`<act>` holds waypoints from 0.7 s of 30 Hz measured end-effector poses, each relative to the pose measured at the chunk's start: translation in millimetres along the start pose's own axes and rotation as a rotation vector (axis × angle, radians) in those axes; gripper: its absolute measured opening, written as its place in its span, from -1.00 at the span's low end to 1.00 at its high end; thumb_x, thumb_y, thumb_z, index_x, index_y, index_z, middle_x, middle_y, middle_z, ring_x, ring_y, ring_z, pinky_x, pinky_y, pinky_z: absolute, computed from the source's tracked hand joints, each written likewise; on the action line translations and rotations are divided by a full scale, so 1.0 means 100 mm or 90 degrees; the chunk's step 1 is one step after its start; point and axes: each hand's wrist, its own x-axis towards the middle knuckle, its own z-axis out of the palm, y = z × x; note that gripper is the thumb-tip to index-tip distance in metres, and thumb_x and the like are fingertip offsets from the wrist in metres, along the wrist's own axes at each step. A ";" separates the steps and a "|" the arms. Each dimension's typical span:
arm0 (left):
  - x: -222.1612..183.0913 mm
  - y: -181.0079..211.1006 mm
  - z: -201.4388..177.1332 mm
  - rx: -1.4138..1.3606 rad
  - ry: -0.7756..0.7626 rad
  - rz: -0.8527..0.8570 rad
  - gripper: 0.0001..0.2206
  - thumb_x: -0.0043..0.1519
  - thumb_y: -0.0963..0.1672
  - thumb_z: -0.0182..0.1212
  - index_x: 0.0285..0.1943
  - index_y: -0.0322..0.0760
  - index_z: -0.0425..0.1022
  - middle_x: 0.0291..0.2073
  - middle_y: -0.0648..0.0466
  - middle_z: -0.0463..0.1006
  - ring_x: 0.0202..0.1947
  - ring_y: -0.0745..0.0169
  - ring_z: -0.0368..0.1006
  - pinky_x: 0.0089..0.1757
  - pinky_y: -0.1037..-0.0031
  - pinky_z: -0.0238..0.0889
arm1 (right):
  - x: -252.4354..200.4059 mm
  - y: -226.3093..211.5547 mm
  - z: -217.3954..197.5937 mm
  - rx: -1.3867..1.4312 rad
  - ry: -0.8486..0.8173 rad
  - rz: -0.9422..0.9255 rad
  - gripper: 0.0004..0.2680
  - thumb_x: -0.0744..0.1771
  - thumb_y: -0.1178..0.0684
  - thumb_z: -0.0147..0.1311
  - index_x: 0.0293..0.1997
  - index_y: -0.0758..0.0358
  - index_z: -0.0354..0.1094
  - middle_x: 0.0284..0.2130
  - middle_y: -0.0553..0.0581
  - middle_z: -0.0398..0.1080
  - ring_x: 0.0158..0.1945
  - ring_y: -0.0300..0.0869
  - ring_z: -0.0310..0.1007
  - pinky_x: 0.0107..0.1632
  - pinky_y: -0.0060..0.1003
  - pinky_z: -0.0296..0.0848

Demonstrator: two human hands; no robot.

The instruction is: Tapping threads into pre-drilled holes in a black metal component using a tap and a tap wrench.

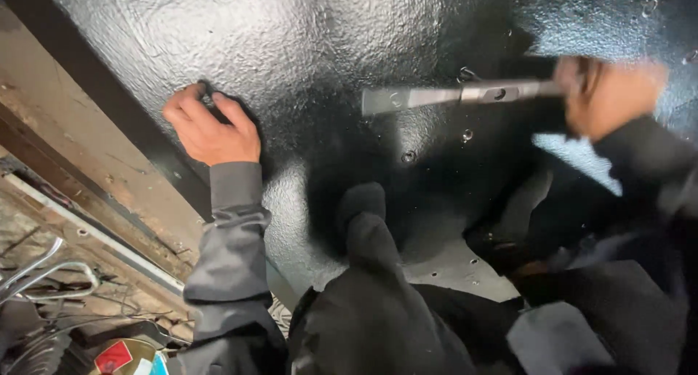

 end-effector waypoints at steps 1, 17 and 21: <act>-0.01 0.01 0.01 0.001 -0.001 -0.003 -0.80 0.35 -0.20 0.15 0.12 -0.38 0.41 0.03 -0.14 0.36 0.08 -0.17 0.43 0.03 0.15 0.35 | -0.20 -0.18 0.34 0.062 -0.006 0.085 -0.82 0.38 -0.10 0.17 -0.25 0.17 0.48 -0.42 0.14 0.42 -0.37 -0.24 0.39 -0.29 -0.25 0.32; 0.00 -0.01 0.03 0.030 -0.004 -0.007 -0.79 0.34 -0.18 0.17 0.11 -0.37 0.42 0.02 -0.16 0.38 0.06 -0.24 0.42 0.02 0.11 0.33 | 1.43 -2.11 0.19 0.144 -0.315 -0.375 -0.73 0.35 -0.24 0.10 -0.05 0.11 0.43 -0.21 0.03 0.53 -0.14 -0.12 0.48 -0.12 -0.17 0.44; -0.02 0.01 0.04 0.029 0.018 0.005 -0.80 0.35 -0.18 0.15 0.11 -0.38 0.40 0.05 -0.16 0.38 0.08 -0.23 0.42 0.05 0.12 0.33 | 1.84 -2.08 0.24 -0.461 -0.059 -0.886 -0.81 0.24 -0.15 0.21 -0.19 0.00 0.44 0.02 -0.07 0.49 0.29 -0.16 0.28 0.30 -0.10 0.26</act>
